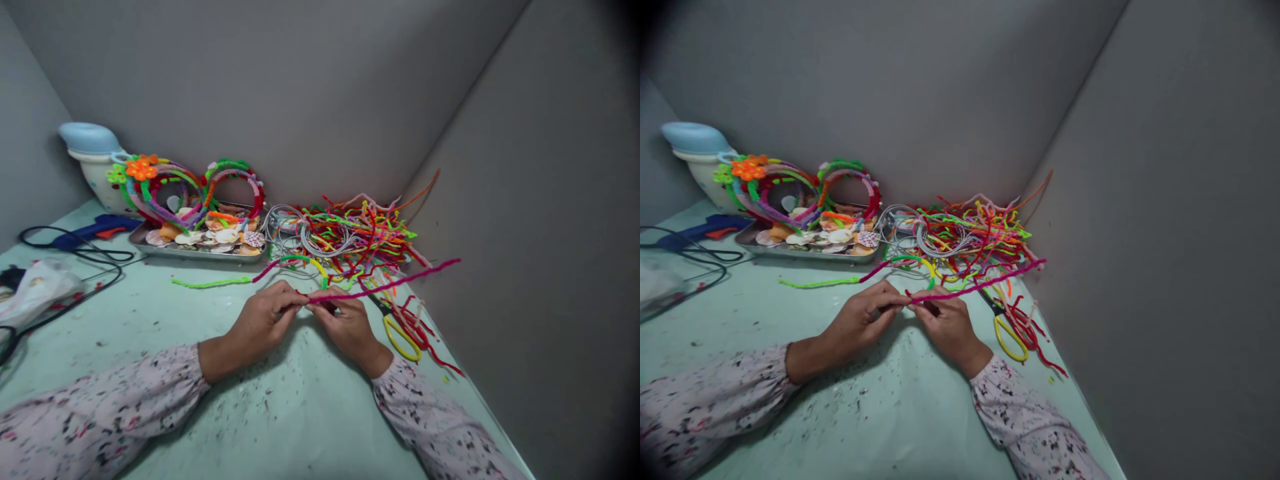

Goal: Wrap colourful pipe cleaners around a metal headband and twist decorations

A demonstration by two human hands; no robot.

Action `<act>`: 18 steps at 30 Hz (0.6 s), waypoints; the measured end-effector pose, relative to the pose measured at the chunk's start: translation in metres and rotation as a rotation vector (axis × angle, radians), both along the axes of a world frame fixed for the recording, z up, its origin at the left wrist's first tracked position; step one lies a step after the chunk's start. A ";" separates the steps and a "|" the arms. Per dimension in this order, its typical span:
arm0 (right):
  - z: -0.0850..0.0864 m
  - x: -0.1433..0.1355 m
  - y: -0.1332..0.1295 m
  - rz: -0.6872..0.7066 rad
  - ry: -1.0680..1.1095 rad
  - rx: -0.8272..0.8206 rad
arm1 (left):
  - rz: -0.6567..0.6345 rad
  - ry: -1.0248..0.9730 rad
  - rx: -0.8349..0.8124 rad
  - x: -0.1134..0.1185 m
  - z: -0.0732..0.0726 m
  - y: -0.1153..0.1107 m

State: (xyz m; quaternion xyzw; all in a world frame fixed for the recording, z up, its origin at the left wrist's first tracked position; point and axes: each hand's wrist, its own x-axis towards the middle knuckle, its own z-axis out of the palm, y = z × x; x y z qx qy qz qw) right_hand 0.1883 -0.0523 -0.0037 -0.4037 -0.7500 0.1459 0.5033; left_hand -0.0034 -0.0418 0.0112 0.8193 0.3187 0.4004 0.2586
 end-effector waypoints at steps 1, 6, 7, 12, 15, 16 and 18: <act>0.001 0.000 0.000 -0.011 -0.014 -0.010 | 0.011 0.013 0.000 0.000 0.000 0.000; 0.003 0.002 -0.002 -0.055 -0.130 -0.038 | 0.064 0.070 -0.007 0.001 -0.001 -0.001; 0.003 0.002 -0.002 -0.047 -0.146 -0.039 | 0.068 0.077 -0.008 0.001 -0.001 -0.001; 0.000 0.002 -0.002 -0.032 -0.135 -0.052 | 0.080 0.112 -0.026 0.000 -0.001 -0.001; -0.001 0.002 -0.001 -0.032 -0.114 -0.048 | 0.103 0.117 -0.041 0.001 -0.001 -0.002; -0.001 0.002 -0.001 -0.034 -0.109 -0.045 | 0.106 0.118 -0.047 0.001 -0.001 -0.002; -0.001 0.001 -0.001 -0.044 -0.100 -0.046 | 0.096 0.116 -0.050 0.002 0.000 -0.003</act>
